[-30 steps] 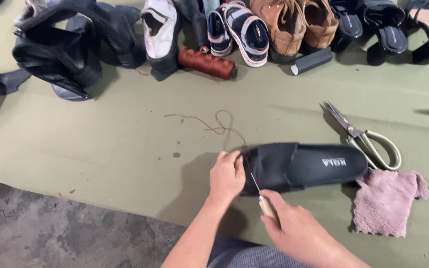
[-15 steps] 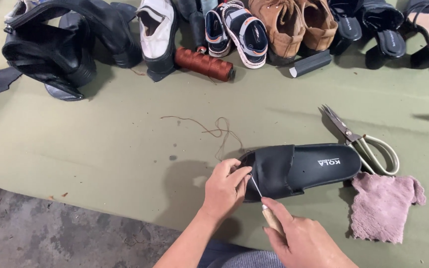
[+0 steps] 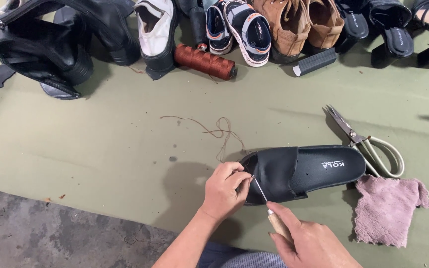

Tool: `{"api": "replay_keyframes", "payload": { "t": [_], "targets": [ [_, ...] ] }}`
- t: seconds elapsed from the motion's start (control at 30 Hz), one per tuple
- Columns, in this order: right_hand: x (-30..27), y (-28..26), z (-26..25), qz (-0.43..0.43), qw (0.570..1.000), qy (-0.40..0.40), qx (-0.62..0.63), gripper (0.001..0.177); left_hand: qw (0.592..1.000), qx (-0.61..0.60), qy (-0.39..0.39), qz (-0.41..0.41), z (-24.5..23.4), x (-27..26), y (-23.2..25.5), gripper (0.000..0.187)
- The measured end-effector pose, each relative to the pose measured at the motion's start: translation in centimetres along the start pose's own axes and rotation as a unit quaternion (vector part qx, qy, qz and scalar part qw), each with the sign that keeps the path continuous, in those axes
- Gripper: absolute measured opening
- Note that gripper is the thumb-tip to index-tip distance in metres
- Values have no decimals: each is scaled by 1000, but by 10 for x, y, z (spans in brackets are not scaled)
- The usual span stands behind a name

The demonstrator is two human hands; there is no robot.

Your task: Hand-stitching the upper part of a black sandal to its sole using a stitching awl and brown thread at a repair bench.

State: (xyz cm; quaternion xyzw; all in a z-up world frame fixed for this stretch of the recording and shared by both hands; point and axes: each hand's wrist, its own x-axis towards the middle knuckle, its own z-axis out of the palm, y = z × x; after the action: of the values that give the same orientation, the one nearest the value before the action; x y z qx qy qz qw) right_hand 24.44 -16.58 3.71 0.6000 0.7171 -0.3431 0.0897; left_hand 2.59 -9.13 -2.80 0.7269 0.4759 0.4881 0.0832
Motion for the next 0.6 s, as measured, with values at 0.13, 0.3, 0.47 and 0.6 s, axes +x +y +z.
{"api": "replay_keyframes", "payload": {
  "t": [0.13, 0.3, 0.47, 0.6],
  "targets": [
    [-1, -2, 1, -13, 1000, 19, 9, 70, 1000, -10, 5, 5, -3, 5, 5, 14],
    [-3, -10, -4, -1, 1000, -12, 19, 68, 1000, 12, 22, -1, -3, 4, 7, 13],
    [-2, -7, -3, 9, 1000, -14, 15, 69, 1000, 8, 8, 5, -2, 1, 3, 14],
    [-1, -8, -6, 9, 1000, -7, 11, 68, 999, 16, -1, 39, -3, 2, 0, 13]
  ]
}}
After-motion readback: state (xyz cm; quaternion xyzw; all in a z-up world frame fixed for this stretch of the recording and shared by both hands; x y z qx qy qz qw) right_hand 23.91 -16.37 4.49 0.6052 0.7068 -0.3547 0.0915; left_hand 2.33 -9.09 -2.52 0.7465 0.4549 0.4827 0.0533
